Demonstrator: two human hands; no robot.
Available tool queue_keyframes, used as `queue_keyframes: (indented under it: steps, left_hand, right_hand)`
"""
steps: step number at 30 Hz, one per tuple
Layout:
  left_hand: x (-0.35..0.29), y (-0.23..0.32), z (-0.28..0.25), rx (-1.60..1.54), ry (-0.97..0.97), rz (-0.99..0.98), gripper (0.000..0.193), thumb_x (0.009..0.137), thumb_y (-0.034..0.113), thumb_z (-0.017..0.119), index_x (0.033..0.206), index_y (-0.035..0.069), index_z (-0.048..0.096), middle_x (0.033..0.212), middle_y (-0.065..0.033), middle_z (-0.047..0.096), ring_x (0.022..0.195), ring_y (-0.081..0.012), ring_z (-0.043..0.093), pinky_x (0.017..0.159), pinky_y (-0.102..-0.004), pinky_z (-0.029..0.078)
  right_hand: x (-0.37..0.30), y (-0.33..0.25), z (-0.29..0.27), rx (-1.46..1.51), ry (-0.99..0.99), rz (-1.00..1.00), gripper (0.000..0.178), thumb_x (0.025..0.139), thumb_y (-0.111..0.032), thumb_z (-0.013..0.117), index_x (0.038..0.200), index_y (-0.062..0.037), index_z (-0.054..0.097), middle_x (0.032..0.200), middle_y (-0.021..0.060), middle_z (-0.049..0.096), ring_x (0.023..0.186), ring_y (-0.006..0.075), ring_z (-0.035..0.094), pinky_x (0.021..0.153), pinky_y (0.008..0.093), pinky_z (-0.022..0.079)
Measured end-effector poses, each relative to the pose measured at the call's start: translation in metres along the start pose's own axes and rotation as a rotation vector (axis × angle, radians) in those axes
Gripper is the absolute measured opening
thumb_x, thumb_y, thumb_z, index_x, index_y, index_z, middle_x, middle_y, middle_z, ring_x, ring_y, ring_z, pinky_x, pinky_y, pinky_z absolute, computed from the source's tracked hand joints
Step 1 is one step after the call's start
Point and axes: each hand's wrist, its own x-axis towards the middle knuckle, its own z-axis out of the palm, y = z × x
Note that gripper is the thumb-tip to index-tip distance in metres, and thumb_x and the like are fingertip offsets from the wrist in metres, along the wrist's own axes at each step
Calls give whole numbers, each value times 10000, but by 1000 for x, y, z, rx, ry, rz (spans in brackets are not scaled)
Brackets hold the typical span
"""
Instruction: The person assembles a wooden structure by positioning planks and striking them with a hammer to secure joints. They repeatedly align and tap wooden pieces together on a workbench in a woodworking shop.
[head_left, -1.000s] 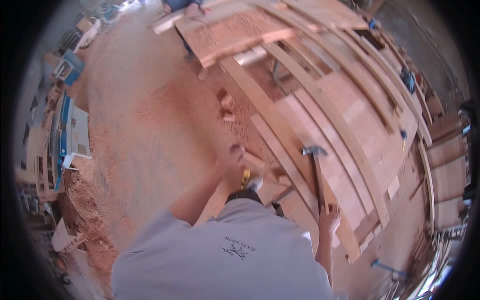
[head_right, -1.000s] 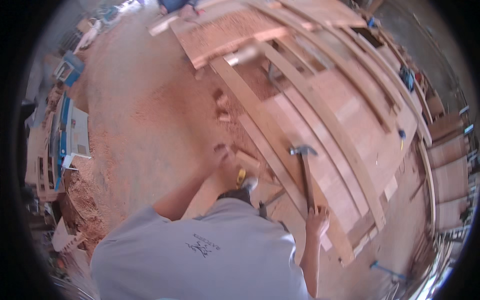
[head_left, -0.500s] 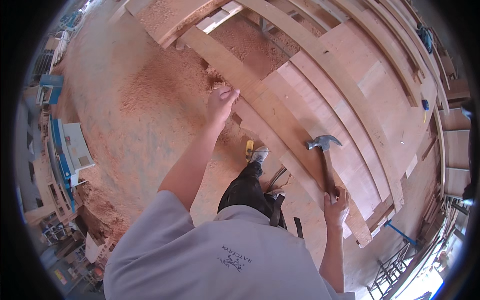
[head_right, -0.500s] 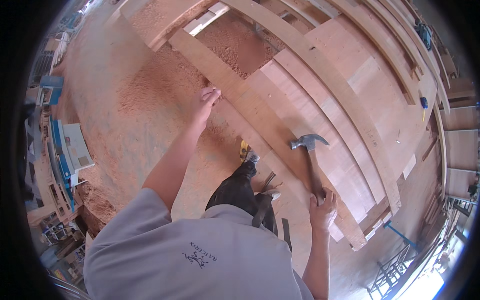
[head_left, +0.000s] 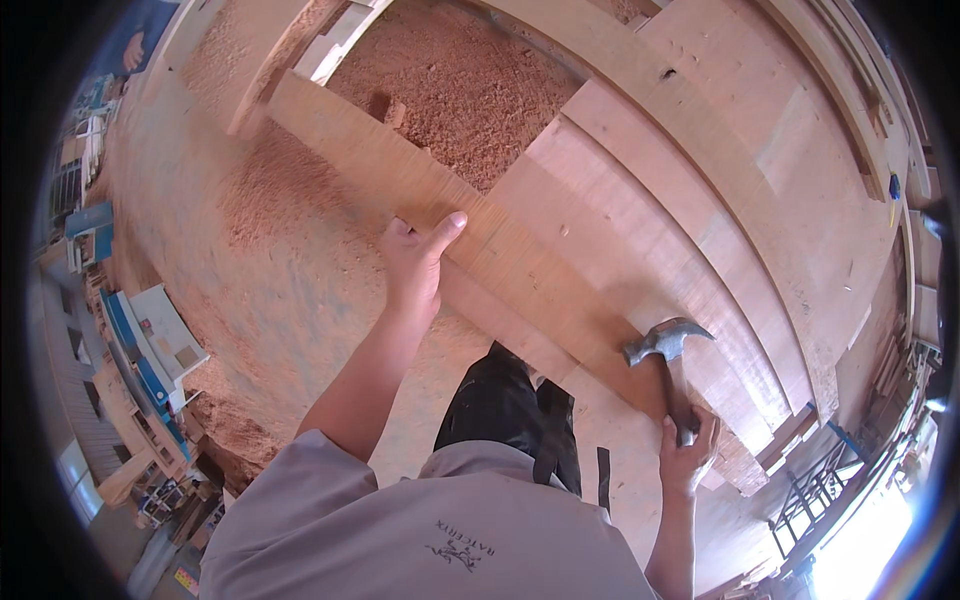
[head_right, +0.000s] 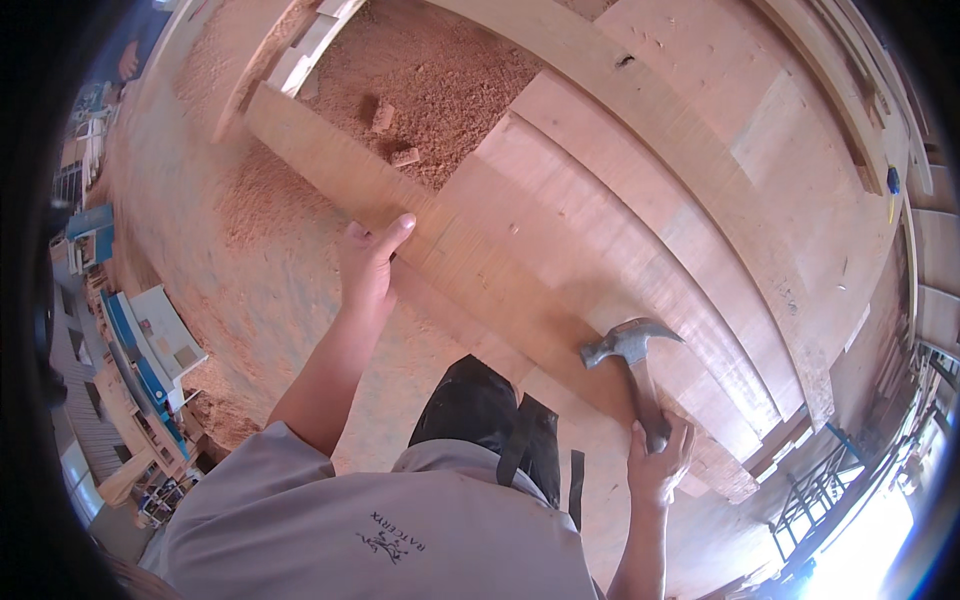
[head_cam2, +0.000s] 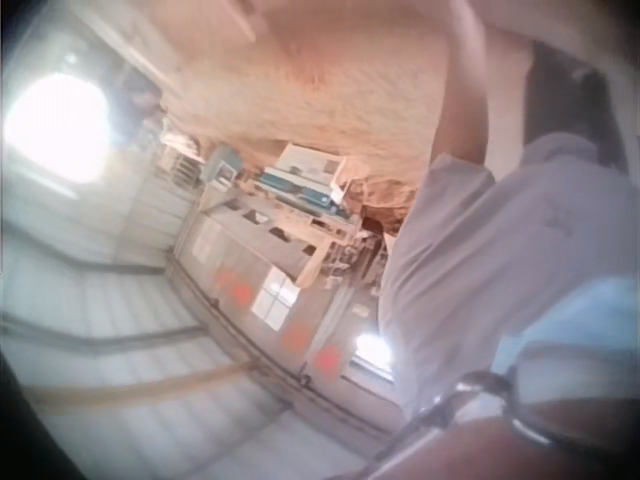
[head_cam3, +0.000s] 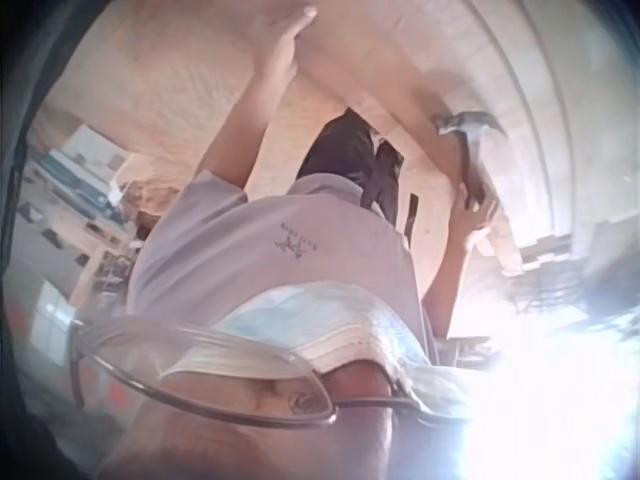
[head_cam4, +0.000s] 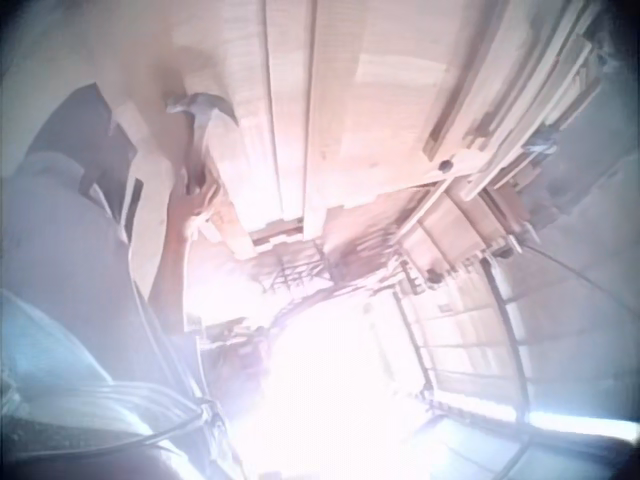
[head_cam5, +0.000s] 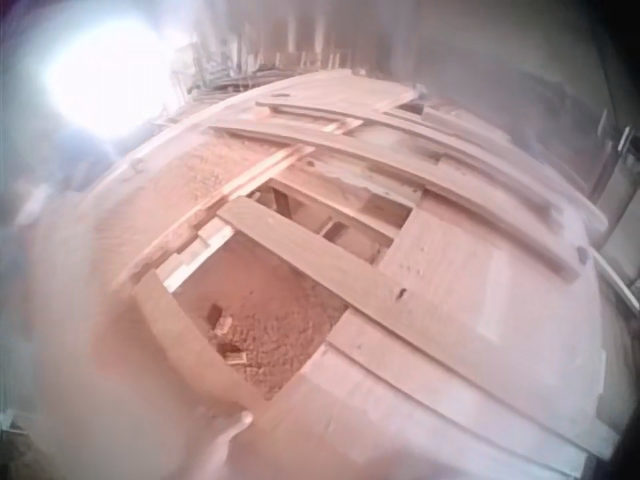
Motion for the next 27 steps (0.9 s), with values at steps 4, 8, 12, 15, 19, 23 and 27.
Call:
queue_keyframes:
  steps: [4, 8, 12, 15, 19, 23, 27]
  left_hand:
    - [-2, 4, 2, -57, -27, -9, 308, 853, 22, 810, 1113, -9, 649, 1076, -75, 703, 964, -113, 654, 871, -274, 500]
    - [1, 0, 1, -61, -31, 27, 277, 864, 26, 805, 1092, -11, 653, 1056, -67, 706, 931, -105, 655, 851, -254, 501]
    - [-2, 0, 3, -51, 5, 43, 270, 856, 34, 818, 1067, -11, 656, 1042, -67, 707, 930, -102, 654, 841, -251, 503]
    - [-4, -1, 8, -50, 71, 63, 272, 836, 64, 845, 1013, 4, 648, 1003, -56, 694, 897, -96, 636, 797, -249, 495]
    - [3, -13, -5, 65, 81, 102, 317, 804, 119, 887, 940, 32, 614, 914, -18, 641, 799, -80, 569, 712, -243, 464]
    - [-1, -6, 6, 92, 129, 72, 345, 794, 152, 900, 896, 52, 586, 852, 11, 583, 748, -70, 517, 672, -239, 441]
    - [5, -8, -2, 127, 123, 109, 362, 803, 179, 897, 872, 50, 565, 861, -3, 587, 752, -92, 527, 691, -259, 463]
  right_hand:
    - [2, -4, -1, 16, -23, 45, 424, 772, -121, 808, 1123, -10, 598, 1036, 190, 594, 969, 413, 584, 827, 500, 478]
    - [2, -1, 1, 34, -49, 75, 429, 770, -121, 806, 1125, -10, 592, 1034, 188, 585, 967, 409, 576, 826, 498, 473]
    - [3, -3, -2, 28, -57, 63, 428, 777, -117, 803, 1131, -7, 588, 1033, 190, 582, 965, 407, 576, 825, 497, 473]
    - [3, -3, -2, 26, -69, 56, 420, 786, -119, 803, 1129, -3, 590, 1038, 195, 584, 971, 409, 582, 827, 494, 480]
    - [0, -2, -4, 46, -75, 24, 391, 792, -135, 815, 1103, -1, 618, 1048, 205, 601, 979, 415, 596, 828, 496, 499]
    - [3, -8, -10, 6, -104, 26, 402, 797, -230, 824, 1094, -23, 651, 1061, 199, 629, 973, 415, 626, 808, 502, 527]
    - [-4, -23, -16, 177, -143, 94, 436, 842, -271, 802, 1167, -56, 606, 1054, 185, 653, 898, 369, 685, 769, 463, 555]
